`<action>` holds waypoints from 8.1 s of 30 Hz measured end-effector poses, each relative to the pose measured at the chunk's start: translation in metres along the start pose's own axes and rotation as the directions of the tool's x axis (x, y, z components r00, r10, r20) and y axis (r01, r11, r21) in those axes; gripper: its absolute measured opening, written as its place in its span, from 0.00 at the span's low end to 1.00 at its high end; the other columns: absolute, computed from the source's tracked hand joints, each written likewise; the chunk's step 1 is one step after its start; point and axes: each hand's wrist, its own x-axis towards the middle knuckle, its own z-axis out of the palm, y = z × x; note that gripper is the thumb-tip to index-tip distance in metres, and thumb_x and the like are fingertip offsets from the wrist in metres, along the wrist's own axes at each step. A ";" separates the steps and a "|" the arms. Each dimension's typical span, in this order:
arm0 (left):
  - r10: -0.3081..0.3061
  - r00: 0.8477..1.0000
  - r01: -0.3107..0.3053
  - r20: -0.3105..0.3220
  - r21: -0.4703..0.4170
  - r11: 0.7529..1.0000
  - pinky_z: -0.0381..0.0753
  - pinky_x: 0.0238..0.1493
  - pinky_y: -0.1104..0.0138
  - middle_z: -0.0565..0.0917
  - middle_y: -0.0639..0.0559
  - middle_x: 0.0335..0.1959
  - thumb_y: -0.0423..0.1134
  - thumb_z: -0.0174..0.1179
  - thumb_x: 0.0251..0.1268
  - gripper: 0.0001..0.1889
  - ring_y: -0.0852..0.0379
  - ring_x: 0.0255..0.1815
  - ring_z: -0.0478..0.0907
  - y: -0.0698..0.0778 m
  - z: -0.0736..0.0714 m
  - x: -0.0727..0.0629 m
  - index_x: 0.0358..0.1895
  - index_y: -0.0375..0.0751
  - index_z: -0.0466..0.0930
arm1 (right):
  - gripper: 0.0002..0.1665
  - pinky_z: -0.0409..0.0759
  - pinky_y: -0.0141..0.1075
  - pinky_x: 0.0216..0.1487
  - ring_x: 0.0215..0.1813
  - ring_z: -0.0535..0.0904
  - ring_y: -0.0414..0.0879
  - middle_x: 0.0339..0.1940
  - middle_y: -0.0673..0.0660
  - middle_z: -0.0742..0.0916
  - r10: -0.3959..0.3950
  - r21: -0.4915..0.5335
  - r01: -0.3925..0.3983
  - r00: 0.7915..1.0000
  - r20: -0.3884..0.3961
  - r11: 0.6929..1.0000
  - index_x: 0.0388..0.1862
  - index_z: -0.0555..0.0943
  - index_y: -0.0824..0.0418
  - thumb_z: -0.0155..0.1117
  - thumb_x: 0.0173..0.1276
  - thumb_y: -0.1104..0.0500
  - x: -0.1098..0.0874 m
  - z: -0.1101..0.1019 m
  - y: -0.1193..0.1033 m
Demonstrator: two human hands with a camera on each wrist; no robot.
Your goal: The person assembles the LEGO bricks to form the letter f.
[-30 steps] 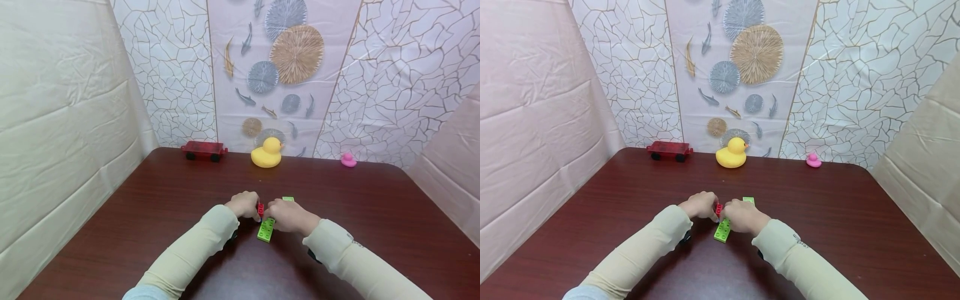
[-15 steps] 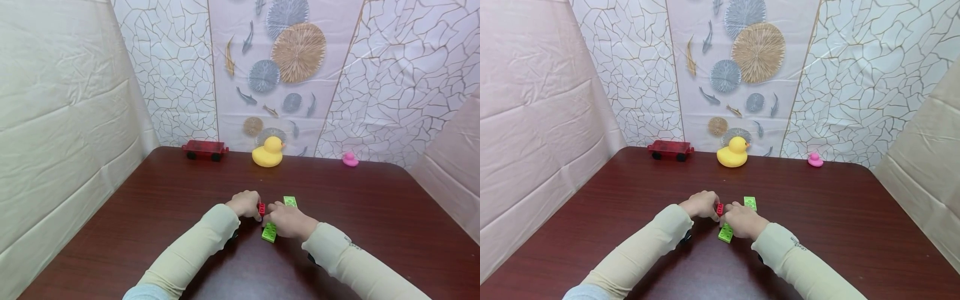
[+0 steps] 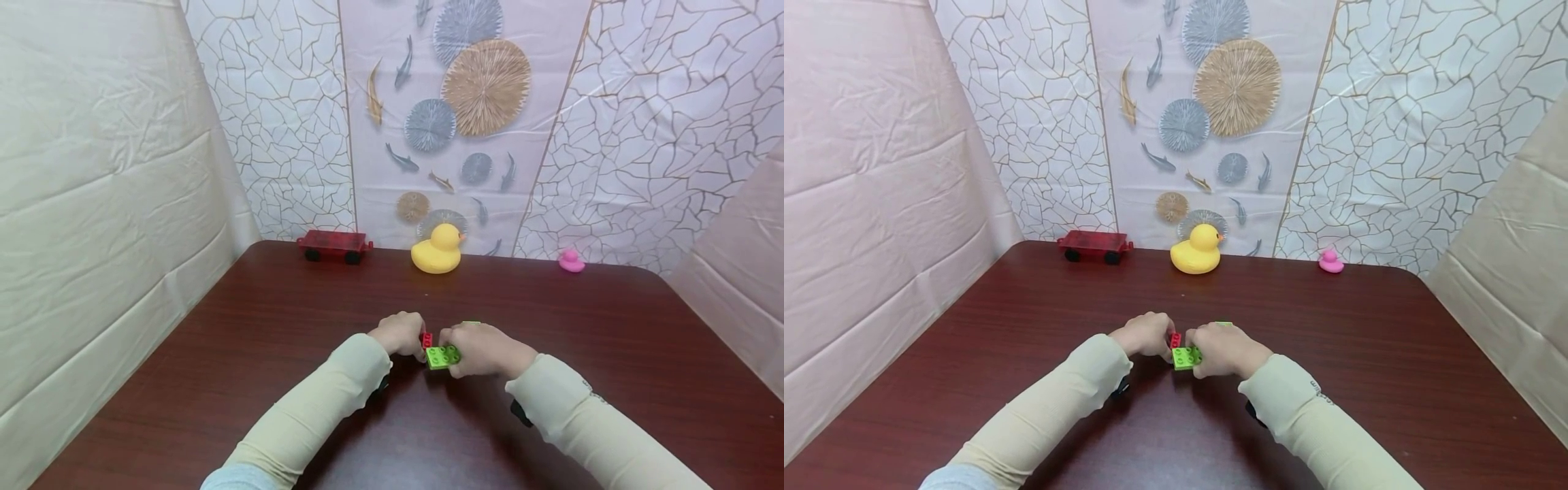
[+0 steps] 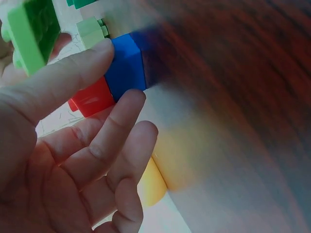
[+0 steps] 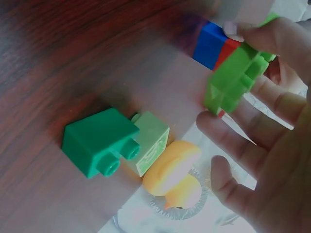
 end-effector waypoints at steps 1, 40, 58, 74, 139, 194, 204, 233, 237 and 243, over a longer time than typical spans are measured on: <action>0.002 1.000 -0.002 -0.001 0.001 1.000 0.68 0.26 0.63 0.74 0.57 0.20 0.43 0.71 0.36 0.13 0.58 0.23 0.69 0.000 0.000 0.000 0.24 0.48 0.75 | 0.12 0.67 0.33 0.24 0.23 0.67 0.39 0.20 0.43 0.73 0.011 0.005 -0.011 1.000 -0.007 1.000 0.29 0.75 0.54 0.64 0.41 0.58 0.001 0.000 0.001; 0.009 1.000 -0.009 0.016 0.004 1.000 0.64 0.20 0.66 0.70 0.56 0.18 0.47 0.70 0.38 0.15 0.59 0.19 0.65 0.003 0.005 0.004 0.23 0.47 0.73 | 0.14 0.68 0.35 0.27 0.26 0.68 0.42 0.25 0.47 0.74 0.139 0.027 -0.140 0.990 0.014 0.990 0.36 0.77 0.58 0.64 0.50 0.56 0.022 -0.002 0.000; 0.044 0.999 -0.043 0.015 -0.036 0.998 0.65 0.23 0.66 0.73 0.56 0.20 0.47 0.70 0.37 0.14 0.59 0.22 0.68 0.005 0.002 0.002 0.27 0.49 0.76 | 0.12 0.68 0.36 0.26 0.25 0.69 0.42 0.22 0.46 0.76 0.155 0.055 -0.158 0.987 0.050 0.986 0.34 0.78 0.56 0.66 0.48 0.59 0.028 -0.005 0.000; 0.081 0.996 -0.079 0.029 -0.062 0.995 0.69 0.21 0.69 0.77 0.57 0.16 0.44 0.70 0.40 0.09 0.60 0.20 0.69 0.010 -0.017 -0.001 0.19 0.47 0.79 | 0.14 0.69 0.34 0.27 0.24 0.70 0.42 0.24 0.46 0.78 0.179 0.134 -0.190 0.980 0.092 0.973 0.36 0.80 0.56 0.69 0.49 0.56 0.029 -0.008 0.001; 0.010 0.999 -0.007 0.049 -0.054 0.998 0.71 0.29 0.68 0.77 0.57 0.26 0.41 0.72 0.36 0.13 0.60 0.29 0.71 0.015 -0.022 0.002 0.29 0.43 0.82 | 0.09 0.69 0.36 0.24 0.22 0.69 0.42 0.18 0.46 0.75 0.181 0.117 -0.200 0.972 0.150 0.973 0.27 0.79 0.58 0.68 0.44 0.60 -0.028 0.000 0.043; 0.026 0.999 -0.025 0.041 -0.032 0.999 0.70 0.26 0.70 0.77 0.57 0.17 0.42 0.72 0.35 0.11 0.60 0.22 0.70 0.016 -0.021 0.003 0.22 0.43 0.81 | 0.16 0.70 0.31 0.24 0.20 0.70 0.38 0.22 0.47 0.78 0.023 0.104 -0.018 0.998 -0.054 0.994 0.37 0.75 0.60 0.66 0.49 0.57 0.016 -0.023 0.006; 0.016 0.998 -0.014 0.060 -0.028 1.000 0.69 0.24 0.70 0.77 0.56 0.18 0.43 0.71 0.36 0.11 0.60 0.22 0.69 0.015 -0.022 0.001 0.21 0.43 0.79 | 0.15 0.70 0.32 0.25 0.22 0.69 0.39 0.22 0.48 0.77 0.030 0.124 -0.022 0.997 -0.065 0.992 0.36 0.75 0.60 0.65 0.50 0.57 0.021 -0.017 0.006; 0.029 0.995 -0.023 0.091 -0.069 0.997 0.69 0.25 0.67 0.76 0.56 0.20 0.45 0.71 0.36 0.12 0.59 0.24 0.70 0.011 -0.023 0.001 0.22 0.46 0.78 | 0.08 0.68 0.31 0.22 0.19 0.68 0.39 0.15 0.45 0.74 0.013 0.072 -0.011 1.000 -0.027 0.997 0.26 0.77 0.55 0.68 0.48 0.56 0.026 -0.026 0.000; 0.034 0.996 -0.025 0.088 -0.097 0.995 0.70 0.27 0.66 0.76 0.57 0.21 0.45 0.72 0.35 0.14 0.59 0.25 0.72 0.009 -0.023 0.001 0.26 0.46 0.77 | 0.07 0.68 0.32 0.21 0.18 0.68 0.39 0.14 0.45 0.74 0.023 0.059 -0.023 1.000 -0.005 0.998 0.24 0.77 0.55 0.68 0.47 0.58 0.028 -0.031 -0.004; 0.074 0.994 -0.061 0.084 -0.144 0.988 0.71 0.27 0.67 0.78 0.57 0.21 0.45 0.72 0.35 0.14 0.59 0.25 0.72 0.003 -0.020 0.006 0.26 0.46 0.79 | 0.07 0.68 0.32 0.21 0.19 0.69 0.39 0.15 0.45 0.76 0.042 0.054 -0.043 0.999 0.025 0.998 0.25 0.79 0.55 0.68 0.46 0.59 0.031 -0.033 -0.008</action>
